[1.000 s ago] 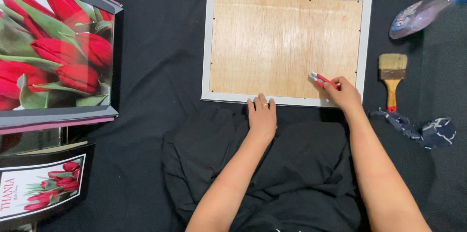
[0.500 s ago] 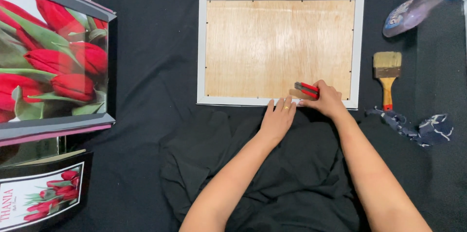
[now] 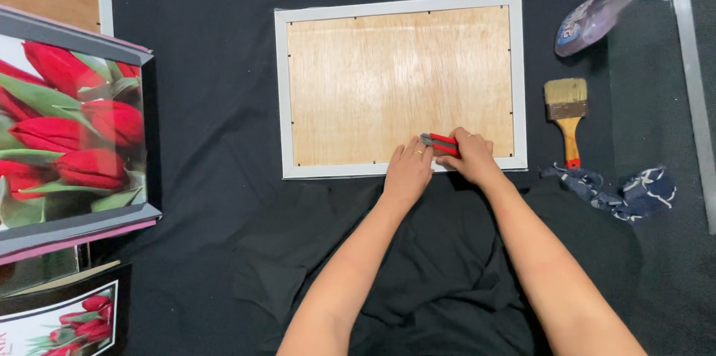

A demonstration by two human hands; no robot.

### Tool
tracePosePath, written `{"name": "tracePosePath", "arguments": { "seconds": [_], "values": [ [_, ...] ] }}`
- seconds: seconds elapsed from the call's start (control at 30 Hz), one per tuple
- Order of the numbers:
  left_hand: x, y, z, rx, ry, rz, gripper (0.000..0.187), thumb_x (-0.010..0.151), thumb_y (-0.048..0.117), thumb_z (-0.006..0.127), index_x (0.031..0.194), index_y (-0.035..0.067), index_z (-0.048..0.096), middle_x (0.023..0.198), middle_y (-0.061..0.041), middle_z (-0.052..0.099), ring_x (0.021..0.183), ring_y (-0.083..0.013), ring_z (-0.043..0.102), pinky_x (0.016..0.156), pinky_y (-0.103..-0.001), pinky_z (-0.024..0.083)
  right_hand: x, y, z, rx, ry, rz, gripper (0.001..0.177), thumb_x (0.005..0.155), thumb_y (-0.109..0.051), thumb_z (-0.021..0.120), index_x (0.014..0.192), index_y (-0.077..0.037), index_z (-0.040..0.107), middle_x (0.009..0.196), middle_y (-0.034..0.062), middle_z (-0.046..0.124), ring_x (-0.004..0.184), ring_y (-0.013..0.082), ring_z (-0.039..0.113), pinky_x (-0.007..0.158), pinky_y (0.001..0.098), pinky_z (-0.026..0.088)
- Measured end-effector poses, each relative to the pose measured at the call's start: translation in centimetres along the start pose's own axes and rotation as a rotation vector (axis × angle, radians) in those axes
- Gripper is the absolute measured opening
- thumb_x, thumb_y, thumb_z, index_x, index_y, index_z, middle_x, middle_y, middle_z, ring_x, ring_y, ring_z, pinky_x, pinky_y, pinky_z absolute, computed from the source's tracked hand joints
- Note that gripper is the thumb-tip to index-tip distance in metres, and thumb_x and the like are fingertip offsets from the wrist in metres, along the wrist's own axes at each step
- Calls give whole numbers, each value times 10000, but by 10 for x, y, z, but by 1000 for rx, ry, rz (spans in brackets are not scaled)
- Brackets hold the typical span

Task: The person cleans a picture frame using a brush and a cloth, then uses a utility knife to trim the edges of the backing before flipping the frame over and brushing the front of the picture.

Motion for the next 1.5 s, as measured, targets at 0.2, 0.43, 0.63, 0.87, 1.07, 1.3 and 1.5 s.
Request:
{"name": "tracePosePath", "arguments": {
  "seconds": [0.2,0.43,0.63,0.87,1.07,1.3,1.5],
  "values": [
    [0,1,-5,-10,-58,-14,539,880,268,750,1362,103,577,1406,-121,595,1412,-296,504,1144,-483,385,-3,-10,0,-33,-2,49,482,865,-367,802,1243,-182,567,1157,83,693,1188,381,631,1022,561,429],
    [1,-1,-6,18,-78,-14,558,891,307,732,1389,141,541,1439,-71,556,1433,-251,474,1158,-464,372,14,-4,22,-90,-37,128,500,849,-373,793,1250,-223,535,1193,75,651,1209,401,595,1028,589,407],
    [1,5,-24,23,-90,-14,568,894,282,740,1406,118,556,1452,-98,561,1429,-259,483,1157,-469,378,18,-15,19,-128,-40,242,465,896,-334,748,1255,-163,509,1235,127,643,1238,416,575,1014,636,389],
    [-5,6,-36,4,-193,-31,676,921,241,711,1523,107,433,1574,-112,446,1508,-261,374,1207,-522,301,-3,-17,-25,39,-164,115,552,904,-397,763,1297,-82,537,1280,217,659,1289,450,573,1056,636,415],
    [-10,0,-40,-36,-162,-40,537,938,203,709,1437,101,538,1540,-111,485,1466,-278,432,1188,-537,318,-23,41,-87,422,45,280,608,913,-438,713,1310,2,576,1240,342,651,1230,511,602,978,588,474],
    [-13,-5,-7,32,-28,17,371,902,218,736,1250,148,630,1401,-78,581,1354,-262,548,1137,-512,398,13,226,-37,231,482,483,413,918,-302,765,1264,-119,633,1292,201,490,1176,515,595,954,593,519],
    [-18,3,0,22,82,117,363,864,178,696,1219,139,634,1239,-71,625,1202,-253,613,1063,-447,440,-19,139,-97,178,673,428,420,975,-155,756,1299,-73,502,1301,229,424,1207,513,432,1003,639,374]
  ]
}}
Point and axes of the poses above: each hand's wrist, its own x-axis towards the middle knuckle, its own z-axis out of the palm, y = z × x, the point moved 5 cm from there along x, towards the middle knuckle
